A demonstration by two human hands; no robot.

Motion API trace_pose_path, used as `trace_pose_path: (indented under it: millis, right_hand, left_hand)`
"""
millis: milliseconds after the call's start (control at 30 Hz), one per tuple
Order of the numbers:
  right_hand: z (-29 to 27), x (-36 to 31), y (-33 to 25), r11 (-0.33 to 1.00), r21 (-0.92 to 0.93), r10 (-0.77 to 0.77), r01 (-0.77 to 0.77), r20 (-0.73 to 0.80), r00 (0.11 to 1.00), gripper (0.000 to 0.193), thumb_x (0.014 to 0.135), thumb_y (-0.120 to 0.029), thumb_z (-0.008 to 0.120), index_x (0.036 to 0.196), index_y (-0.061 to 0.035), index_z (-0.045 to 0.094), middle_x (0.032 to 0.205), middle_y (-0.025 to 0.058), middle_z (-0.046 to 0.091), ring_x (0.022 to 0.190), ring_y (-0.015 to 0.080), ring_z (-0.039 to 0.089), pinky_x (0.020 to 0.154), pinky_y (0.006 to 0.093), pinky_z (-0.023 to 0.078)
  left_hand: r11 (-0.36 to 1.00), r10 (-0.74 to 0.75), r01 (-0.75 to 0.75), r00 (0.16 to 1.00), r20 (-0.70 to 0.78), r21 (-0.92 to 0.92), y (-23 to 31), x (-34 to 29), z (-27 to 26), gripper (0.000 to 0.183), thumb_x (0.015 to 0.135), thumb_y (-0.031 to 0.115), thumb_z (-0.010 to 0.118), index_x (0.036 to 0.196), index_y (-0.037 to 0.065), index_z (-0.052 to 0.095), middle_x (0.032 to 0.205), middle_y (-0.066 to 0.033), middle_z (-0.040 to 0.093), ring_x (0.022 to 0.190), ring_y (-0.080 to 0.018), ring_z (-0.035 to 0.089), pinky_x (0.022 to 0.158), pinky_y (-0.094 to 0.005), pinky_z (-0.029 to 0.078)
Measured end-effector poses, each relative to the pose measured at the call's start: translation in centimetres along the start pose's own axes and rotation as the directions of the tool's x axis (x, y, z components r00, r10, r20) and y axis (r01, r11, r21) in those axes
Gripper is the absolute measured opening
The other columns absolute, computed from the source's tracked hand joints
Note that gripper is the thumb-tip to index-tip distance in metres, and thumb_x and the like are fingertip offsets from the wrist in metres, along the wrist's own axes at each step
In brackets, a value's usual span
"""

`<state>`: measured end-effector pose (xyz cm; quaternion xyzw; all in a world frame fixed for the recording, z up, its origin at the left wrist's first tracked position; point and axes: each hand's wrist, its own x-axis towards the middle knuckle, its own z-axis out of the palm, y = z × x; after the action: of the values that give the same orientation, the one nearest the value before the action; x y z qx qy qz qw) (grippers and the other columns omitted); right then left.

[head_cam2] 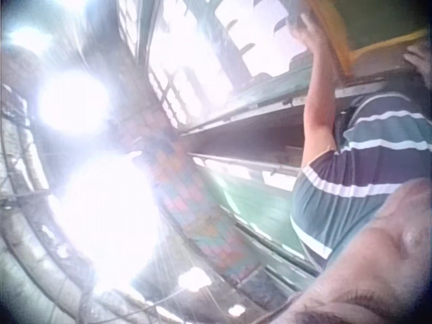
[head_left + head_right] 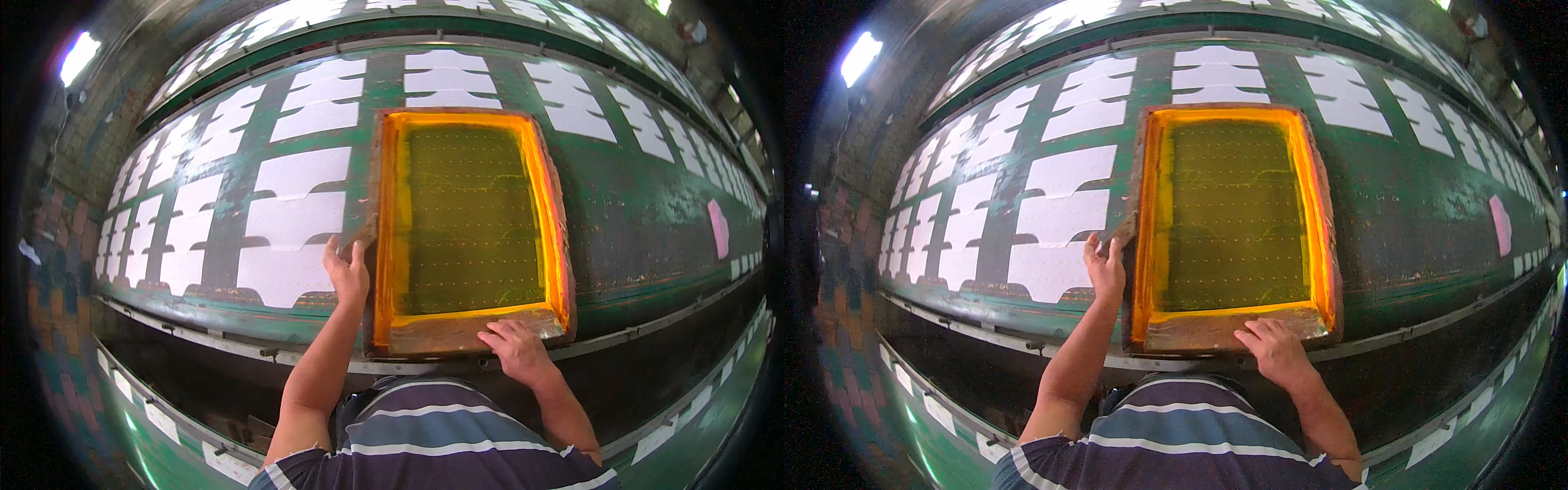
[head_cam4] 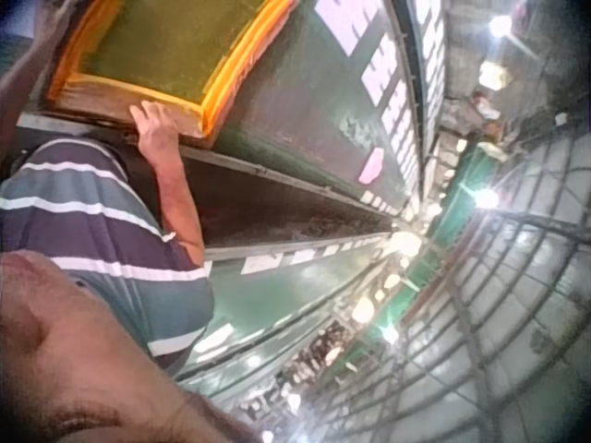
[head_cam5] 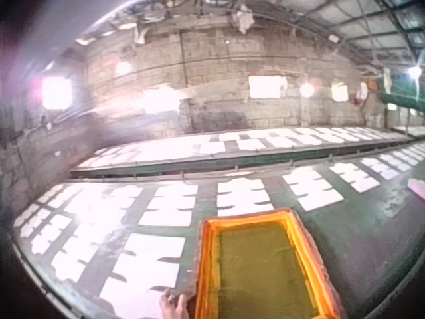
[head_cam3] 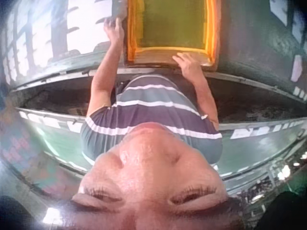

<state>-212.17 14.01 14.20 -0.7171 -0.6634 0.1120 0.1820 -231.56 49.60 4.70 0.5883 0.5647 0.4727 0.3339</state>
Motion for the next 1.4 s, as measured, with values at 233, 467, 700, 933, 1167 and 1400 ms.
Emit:
trace_pose_path:
  millis: [233,467,700,933,1167,1400]
  right_hand:
    - [1.5,4.4,-3.0,0.997,-0.079,-0.004,-0.002,-0.065,0.998,0.044,0.088,0.001,0.066,0.127,-0.01,0.081,0.117,0.013,0.079,0.106,0.0361,0.075,0.096,0.0491,0.059]
    - [-1.0,5.9,-3.6,0.972,-0.168,0.198,-0.163,0.218,0.956,0.048,0.088,0.001,0.065,0.13,-0.0158,0.082,0.117,0.0155,0.08,0.111,0.041,0.077,0.096,0.0542,0.062]
    - [2.9,3.2,-4.1,0.962,-0.194,0.207,-0.192,0.055,0.977,0.045,0.09,-0.003,0.064,0.129,-0.0145,0.083,0.121,0.0196,0.082,0.112,0.0419,0.077,0.1,0.0535,0.061]
    - [4.9,2.9,-3.8,0.975,-0.192,0.082,-0.108,-0.139,0.987,0.042,0.092,-0.005,0.063,0.128,-0.0131,0.083,0.119,0.0135,0.081,0.112,0.0357,0.077,0.1,0.0494,0.059]
    - [5.4,9.7,1.3,0.955,-0.282,0.053,-0.095,-0.153,0.987,0.042,0.091,-0.004,0.066,0.129,-0.0131,0.081,0.12,0.0115,0.078,0.11,0.0338,0.075,0.099,0.0486,0.057]
    - [4.1,20.7,8.9,0.951,-0.28,0.104,-0.127,-0.097,0.99,0.046,0.096,0.001,0.064,0.135,-0.0161,0.081,0.119,0.0131,0.076,0.114,0.0332,0.073,0.099,0.0499,0.055]
  left_hand:
    - [0.705,0.706,-0.488,0.549,0.448,-0.514,16.2,-0.1,-12.0,0.025,0.102,0.021,0.087,0.093,0.004,0.071,0.082,-0.0035,0.071,0.085,-0.0243,0.071,0.096,-0.0458,0.059]
    - [0.151,0.974,-0.524,-0.068,0.218,-0.838,29.5,-2.5,-24.7,0.024,0.097,0.025,0.088,0.091,0.006,0.076,0.067,0.0037,0.054,0.062,-0.018,0.059,0.087,-0.0451,0.064]
    - [0.187,0.978,-0.147,0.122,0.17,-0.971,28.6,-1.8,-28.1,0.033,0.101,0.004,0.079,0.132,-0.006,0.074,0.068,0.0001,0.059,0.063,-0.0178,0.058,0.084,-0.0449,0.064]
    - [0.286,0.953,0.043,0.09,0.289,-0.957,24.2,0.5,-28.3,0.032,0.1,0.005,0.082,0.131,0.002,0.077,0.07,-0.0003,0.059,0.066,-0.0185,0.058,0.09,-0.0472,0.063]
    - [0.886,0.249,-0.043,0.884,0.395,-0.463,11.9,-0.7,-15.8,0.038,0.093,-0.009,0.078,0.13,-0.004,0.069,0.118,-0.0101,0.068,0.11,-0.0175,0.067,0.098,-0.0348,0.055]
    - [0.976,-0.106,0.154,0.953,0.284,-0.152,-0.6,-0.3,-4.6,0.06,0.107,0.011,0.076,0.16,-0.003,0.05,0.144,-0.0166,0.066,0.129,-0.0252,0.065,0.113,-0.0391,0.052]
